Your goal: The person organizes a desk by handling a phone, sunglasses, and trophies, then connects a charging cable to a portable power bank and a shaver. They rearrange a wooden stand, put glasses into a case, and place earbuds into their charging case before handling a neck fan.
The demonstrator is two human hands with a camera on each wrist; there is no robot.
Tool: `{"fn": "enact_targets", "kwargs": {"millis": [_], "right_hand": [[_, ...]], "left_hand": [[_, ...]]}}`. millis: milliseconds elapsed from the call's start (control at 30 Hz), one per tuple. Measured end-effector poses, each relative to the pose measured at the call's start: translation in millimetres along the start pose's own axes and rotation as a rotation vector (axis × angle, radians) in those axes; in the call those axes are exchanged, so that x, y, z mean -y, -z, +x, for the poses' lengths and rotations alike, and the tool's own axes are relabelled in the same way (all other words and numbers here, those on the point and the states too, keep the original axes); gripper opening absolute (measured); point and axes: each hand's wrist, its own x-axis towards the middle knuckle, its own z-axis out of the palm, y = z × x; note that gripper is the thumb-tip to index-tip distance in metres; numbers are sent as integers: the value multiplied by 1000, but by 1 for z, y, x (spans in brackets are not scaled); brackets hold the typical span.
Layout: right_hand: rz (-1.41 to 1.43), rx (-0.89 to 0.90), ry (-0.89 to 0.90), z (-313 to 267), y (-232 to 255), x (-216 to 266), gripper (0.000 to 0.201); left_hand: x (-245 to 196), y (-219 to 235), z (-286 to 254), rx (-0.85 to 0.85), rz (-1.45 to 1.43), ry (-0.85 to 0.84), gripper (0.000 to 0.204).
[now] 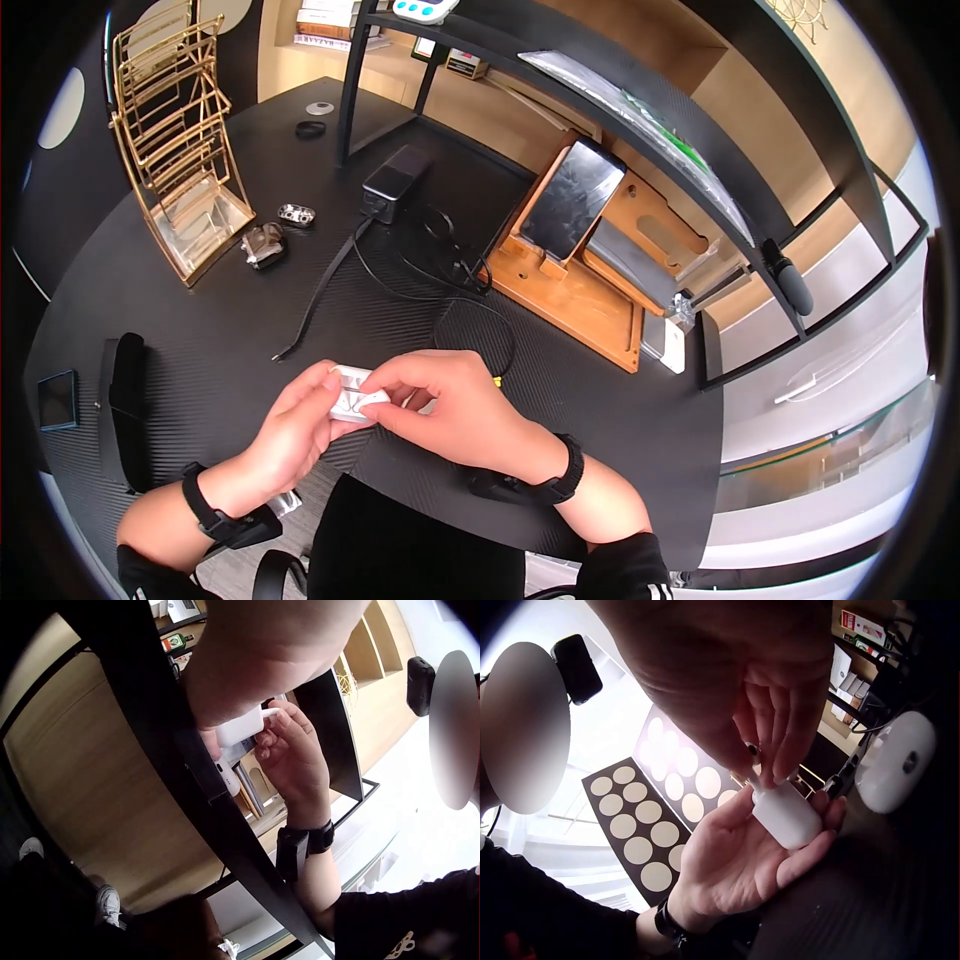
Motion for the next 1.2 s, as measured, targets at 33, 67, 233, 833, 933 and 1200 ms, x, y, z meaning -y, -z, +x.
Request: {"fn": "enact_targets", "kwargs": {"millis": [33, 67, 233, 833, 933, 1200], "right_hand": [[-15, -5, 14, 0, 1, 0, 17], [-31, -13, 24, -1, 0, 0, 17], [-79, 26, 90, -4, 3, -2, 22], [-161, -146, 62, -5, -7, -11, 33], [-98, -60, 51, -4, -6, -13, 30], [-98, 21, 230, -8, -10, -16, 11]], "left_hand": [[0, -1, 0, 1, -1, 6, 32], [0, -2, 0, 4, -4, 15, 32], [-1, -7, -2, 17, 3, 18, 29], [-11, -9, 0, 89, 132, 56, 35], [-9, -6, 4, 91, 169, 66, 45], [-16, -12, 3, 13, 63, 85, 59]]}}
